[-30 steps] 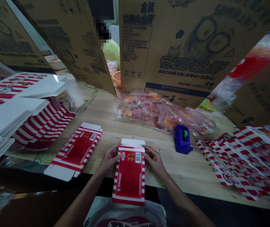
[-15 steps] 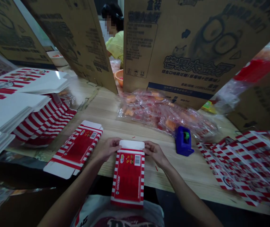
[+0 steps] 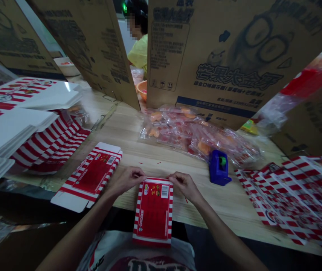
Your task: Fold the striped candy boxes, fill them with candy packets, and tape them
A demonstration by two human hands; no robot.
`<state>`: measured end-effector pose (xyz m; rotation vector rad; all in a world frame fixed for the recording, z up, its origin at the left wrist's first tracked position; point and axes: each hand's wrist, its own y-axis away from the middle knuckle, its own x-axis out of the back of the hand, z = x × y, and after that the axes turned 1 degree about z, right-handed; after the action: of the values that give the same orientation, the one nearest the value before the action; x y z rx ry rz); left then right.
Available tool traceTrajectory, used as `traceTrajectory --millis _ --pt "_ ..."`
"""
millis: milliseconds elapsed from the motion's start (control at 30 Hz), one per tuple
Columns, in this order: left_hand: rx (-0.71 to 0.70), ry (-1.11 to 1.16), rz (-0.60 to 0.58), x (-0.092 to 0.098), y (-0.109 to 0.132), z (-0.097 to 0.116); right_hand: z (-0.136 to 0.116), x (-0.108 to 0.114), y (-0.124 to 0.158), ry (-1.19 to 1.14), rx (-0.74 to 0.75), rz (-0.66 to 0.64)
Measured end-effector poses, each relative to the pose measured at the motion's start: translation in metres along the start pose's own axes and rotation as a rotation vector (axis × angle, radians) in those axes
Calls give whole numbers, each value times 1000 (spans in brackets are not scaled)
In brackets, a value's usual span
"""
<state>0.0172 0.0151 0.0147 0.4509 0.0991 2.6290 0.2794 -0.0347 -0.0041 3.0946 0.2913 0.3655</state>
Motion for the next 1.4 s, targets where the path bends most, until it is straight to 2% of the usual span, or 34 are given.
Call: traceTrajectory --millis 100,333,533,667,800,933,1067,1167,1233,1267,1400 --pt "-7 -19 -23 1 2 4 -2 -1 -2 6 -32 4" --pt "-16 -11 -70 5 -4 12 -18 6 -6 193 -35 -25" --pt "-46 -57 -31 2 -2 21 -17 5 -7 124 -43 -22" --pt "-154 -202 -19 -2 11 27 -18 4 4 79 8 -8" --pt "-223 -227 37 -6 23 14 -14 -1 19 116 118 17" --pt "-287 -242 90 -15 30 -1 -3 -14 28 153 270 144" --pt "-320 -217 219 -25 35 -4 3 -28 33 139 283 219" --pt "-249 -78 243 -34 42 -9 4 -29 38 109 268 247" --pt "-165 73 252 -41 46 -17 9 -18 40 103 243 358" --pt "-119 143 258 -45 48 -21 12 -7 41 112 223 469" --pt "5 293 307 -50 42 -23 34 62 50 259 82 1072"
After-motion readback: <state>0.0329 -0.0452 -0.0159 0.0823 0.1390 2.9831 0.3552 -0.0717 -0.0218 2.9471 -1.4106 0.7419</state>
